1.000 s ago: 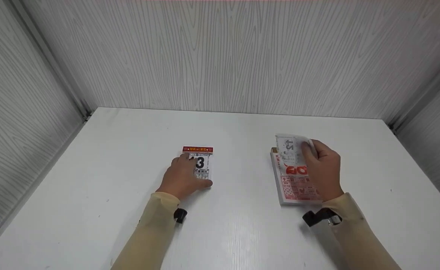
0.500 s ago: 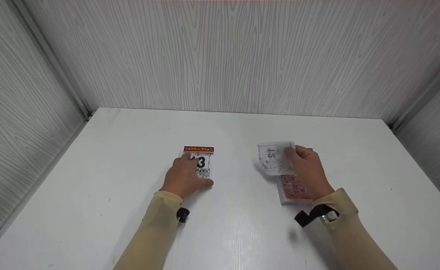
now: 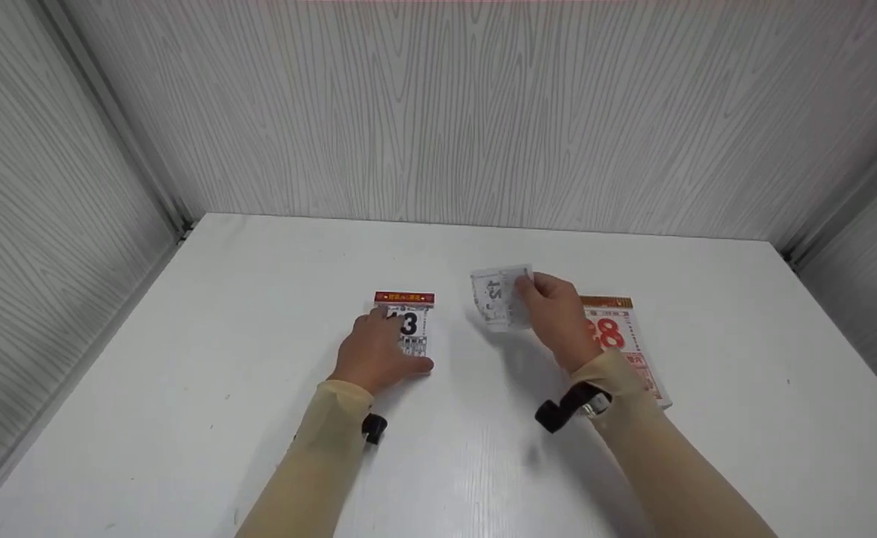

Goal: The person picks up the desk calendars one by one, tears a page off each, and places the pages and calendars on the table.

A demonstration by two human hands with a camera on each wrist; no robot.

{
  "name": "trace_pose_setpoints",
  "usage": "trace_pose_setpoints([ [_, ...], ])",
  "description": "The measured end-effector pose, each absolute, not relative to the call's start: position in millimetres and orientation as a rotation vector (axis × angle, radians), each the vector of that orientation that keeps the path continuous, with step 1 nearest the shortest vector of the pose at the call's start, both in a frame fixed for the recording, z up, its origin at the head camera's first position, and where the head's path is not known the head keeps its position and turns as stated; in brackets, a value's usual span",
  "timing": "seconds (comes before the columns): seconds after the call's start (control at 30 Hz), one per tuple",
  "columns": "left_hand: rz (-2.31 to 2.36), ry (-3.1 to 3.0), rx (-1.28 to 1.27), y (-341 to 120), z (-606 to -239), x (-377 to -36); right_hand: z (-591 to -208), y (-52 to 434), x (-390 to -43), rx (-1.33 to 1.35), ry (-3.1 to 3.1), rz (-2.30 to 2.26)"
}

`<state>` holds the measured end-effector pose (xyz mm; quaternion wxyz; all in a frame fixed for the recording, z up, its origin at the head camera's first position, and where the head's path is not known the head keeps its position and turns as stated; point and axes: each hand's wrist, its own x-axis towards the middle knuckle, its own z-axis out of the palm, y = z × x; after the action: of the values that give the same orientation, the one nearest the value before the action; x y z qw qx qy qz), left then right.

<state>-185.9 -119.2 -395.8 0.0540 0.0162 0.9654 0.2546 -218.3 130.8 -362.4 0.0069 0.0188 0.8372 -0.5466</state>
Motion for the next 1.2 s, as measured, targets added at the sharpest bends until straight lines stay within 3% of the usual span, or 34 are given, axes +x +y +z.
trace_pose_setpoints([
  [0.23,0.780,2.946,0.064,-118.6,-396.0,-185.2,-374.0,103.5,-220.2,-0.257,2.982,-1.352],
  [0.73,0.751,2.957,0.093,-112.9,-394.6,-184.3,-395.0,85.1,-200.0,-0.777,2.762,-0.518],
  [1.2,0.733,2.961,0.078,-109.8,-394.9,-183.6,-397.3,112.8,-172.5,-0.724,2.901,-0.401],
])
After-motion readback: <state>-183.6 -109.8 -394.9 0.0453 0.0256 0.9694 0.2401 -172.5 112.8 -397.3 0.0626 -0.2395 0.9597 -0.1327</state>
